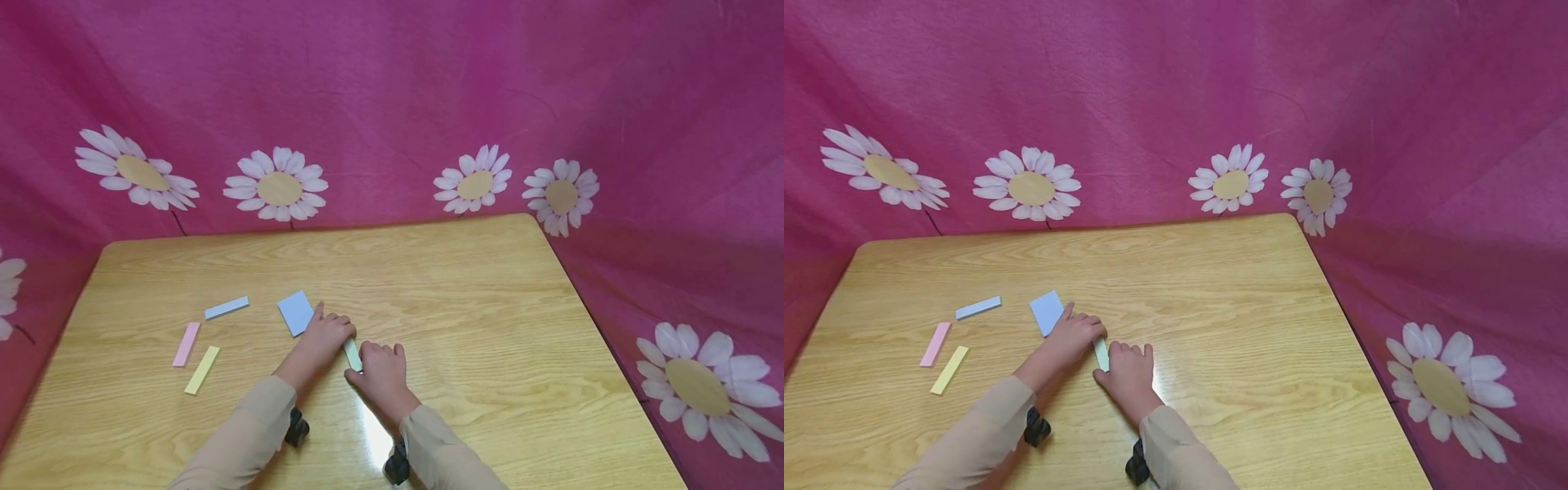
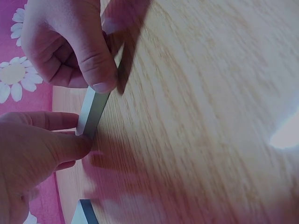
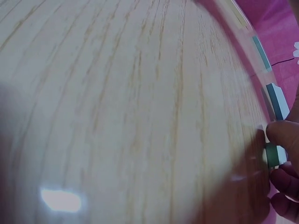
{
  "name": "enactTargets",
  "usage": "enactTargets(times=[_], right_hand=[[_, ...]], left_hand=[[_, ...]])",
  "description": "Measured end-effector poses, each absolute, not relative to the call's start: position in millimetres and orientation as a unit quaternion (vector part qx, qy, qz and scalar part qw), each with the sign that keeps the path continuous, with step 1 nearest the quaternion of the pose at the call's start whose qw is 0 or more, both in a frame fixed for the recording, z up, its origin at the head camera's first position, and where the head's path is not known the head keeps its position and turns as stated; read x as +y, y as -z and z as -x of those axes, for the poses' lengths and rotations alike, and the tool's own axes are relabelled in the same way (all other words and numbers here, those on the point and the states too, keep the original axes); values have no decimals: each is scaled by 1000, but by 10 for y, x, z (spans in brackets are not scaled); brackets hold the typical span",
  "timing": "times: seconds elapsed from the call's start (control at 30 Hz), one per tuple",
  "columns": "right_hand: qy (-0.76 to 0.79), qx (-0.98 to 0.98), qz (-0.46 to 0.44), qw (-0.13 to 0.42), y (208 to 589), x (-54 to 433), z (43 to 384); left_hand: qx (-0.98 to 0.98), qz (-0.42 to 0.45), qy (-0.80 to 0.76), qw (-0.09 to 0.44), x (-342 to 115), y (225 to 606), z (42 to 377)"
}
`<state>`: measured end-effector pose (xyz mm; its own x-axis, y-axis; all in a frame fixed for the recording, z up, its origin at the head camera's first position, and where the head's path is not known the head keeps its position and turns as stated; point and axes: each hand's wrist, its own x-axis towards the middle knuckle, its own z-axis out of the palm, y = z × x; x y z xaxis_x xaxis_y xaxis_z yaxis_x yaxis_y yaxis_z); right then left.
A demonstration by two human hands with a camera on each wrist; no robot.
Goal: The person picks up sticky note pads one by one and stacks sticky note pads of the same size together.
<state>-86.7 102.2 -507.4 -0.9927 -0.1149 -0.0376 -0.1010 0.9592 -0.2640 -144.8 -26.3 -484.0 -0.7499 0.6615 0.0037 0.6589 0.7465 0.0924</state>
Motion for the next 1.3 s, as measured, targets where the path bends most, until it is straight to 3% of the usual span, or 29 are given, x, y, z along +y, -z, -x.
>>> enactTargets(times=[1.3], right_hand=[[172,984,26,29,5137,1012,843]], left_hand=[[928,-353,-102,60,-248,4824,1467]])
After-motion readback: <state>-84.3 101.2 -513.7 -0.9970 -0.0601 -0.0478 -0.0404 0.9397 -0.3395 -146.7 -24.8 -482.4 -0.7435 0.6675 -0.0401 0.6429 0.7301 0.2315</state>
